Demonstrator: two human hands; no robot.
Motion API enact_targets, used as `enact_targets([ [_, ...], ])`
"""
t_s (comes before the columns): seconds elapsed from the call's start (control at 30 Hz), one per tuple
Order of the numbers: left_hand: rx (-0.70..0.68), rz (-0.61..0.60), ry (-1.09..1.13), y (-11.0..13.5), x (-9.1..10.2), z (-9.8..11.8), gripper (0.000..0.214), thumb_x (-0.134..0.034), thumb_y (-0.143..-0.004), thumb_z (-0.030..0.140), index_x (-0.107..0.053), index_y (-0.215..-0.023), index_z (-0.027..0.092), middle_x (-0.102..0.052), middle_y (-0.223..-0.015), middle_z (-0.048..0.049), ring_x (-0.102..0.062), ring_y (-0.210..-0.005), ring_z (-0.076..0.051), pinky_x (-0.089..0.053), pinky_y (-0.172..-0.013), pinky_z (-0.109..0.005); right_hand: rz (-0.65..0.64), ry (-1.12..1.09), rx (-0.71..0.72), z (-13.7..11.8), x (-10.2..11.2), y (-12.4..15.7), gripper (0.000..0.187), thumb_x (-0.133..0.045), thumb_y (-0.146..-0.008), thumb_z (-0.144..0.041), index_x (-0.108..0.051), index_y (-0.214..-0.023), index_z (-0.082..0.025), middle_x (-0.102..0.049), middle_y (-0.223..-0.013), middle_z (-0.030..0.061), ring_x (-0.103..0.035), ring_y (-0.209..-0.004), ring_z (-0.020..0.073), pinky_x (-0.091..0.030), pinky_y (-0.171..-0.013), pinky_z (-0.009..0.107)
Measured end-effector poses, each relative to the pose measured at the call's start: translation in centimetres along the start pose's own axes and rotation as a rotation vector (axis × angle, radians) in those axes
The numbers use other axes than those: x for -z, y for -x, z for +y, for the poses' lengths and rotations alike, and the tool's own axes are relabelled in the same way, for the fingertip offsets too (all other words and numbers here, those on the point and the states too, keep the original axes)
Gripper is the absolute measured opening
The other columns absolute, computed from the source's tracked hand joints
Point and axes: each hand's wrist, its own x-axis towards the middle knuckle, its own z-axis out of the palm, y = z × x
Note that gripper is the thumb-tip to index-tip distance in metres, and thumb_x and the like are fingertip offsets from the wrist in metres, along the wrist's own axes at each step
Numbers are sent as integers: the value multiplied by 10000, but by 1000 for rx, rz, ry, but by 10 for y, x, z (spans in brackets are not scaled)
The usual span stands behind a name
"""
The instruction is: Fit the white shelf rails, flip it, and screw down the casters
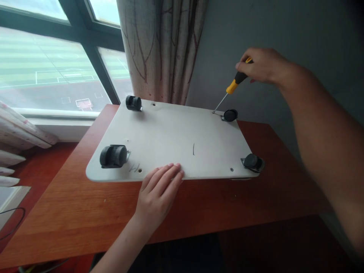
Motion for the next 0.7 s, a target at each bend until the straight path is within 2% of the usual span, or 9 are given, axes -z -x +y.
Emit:
enact_targets([
  [0.1,4,2,1,0,0,0,385,-747,-799,40,-691,-1162,156,-710,-1221,-98,-661,-1150,-252,-504,-1006,-407,-69,-171,18,2,0,-1,256,-666,-825,-277,-670,-1079,-244,-678,-1076,79,-661,-701,180,-527,-574,300],
  [0.2,4,5,-2,0,0,0,387,-750,-793,37,-693,-1158,152,-712,-1215,-100,-663,-1146,-251,-504,-1005,-405,-8,-14,38,2,0,1,268,-641,-865,-413,-670,-1068,-241,-693,-827,44,-642,-601,171,-527,-634,333],
  [0.27,3,5,-2,0,0,0,390,-752,-789,34,-695,-1157,152,-713,-1214,-101,-663,-1145,-252,-502,-1006,-405,32,108,6,3,0,1,333,-599,-876,-524,-672,-1025,-235,-658,-680,35,-648,-619,206,-526,-671,368],
  [0.33,4,6,-2,0,0,0,395,-750,-789,31,-694,-1160,154,-714,-1212,-100,-662,-1147,-250,-498,-1010,-403,24,72,-11,6,-3,0,296,-594,-877,-489,-669,-1015,-238,-693,-806,74,-673,-750,243,-531,-649,360],
  [0.4,7,7,-3,1,0,0,395,-745,-794,34,-692,-1165,157,-715,-1212,-96,-660,-1153,-246,-494,-1017,-397,-23,-106,17,10,-5,-3,219,-609,-861,-344,-663,-1048,-245,-684,-1077,99,-672,-893,249,-540,-602,315],
  [0.47,7,5,-6,1,-1,0,390,-738,-802,41,-690,-1170,161,-714,-1214,-93,-657,-1160,-242,-488,-1028,-392,-42,-260,54,14,-7,-4,295,-624,-831,-249,-647,-1125,-259,-633,-1215,89,-664,-928,232,-546,-574,286],
  [0.57,3,2,-10,1,0,0,390,-734,-808,50,-686,-1177,166,-713,-1217,-90,-656,-1162,-240,-484,-1037,-389,44,-175,50,15,-8,-1,394,-683,-823,-357,-619,-1202,-274,-661,-1117,75,-663,-766,203,-547,-591,321],
  [0.63,3,1,-14,0,0,0,390,-735,-809,52,-685,-1177,171,-714,-1216,-89,-659,-1157,-241,-487,-1030,-388,105,-10,35,12,-6,1,377,-675,-827,-497,-643,-1121,-263,-686,-972,67,-653,-719,213,-537,-645,361],
  [0.7,3,1,-17,0,0,0,383,-735,-810,54,-686,-1171,173,-716,-1211,-88,-665,-1147,-243,-491,-1019,-385,103,77,16,8,-5,2,343,-604,-863,-554,-655,-1023,-255,-682,-850,64,-652,-750,240,-525,-685,382],
])
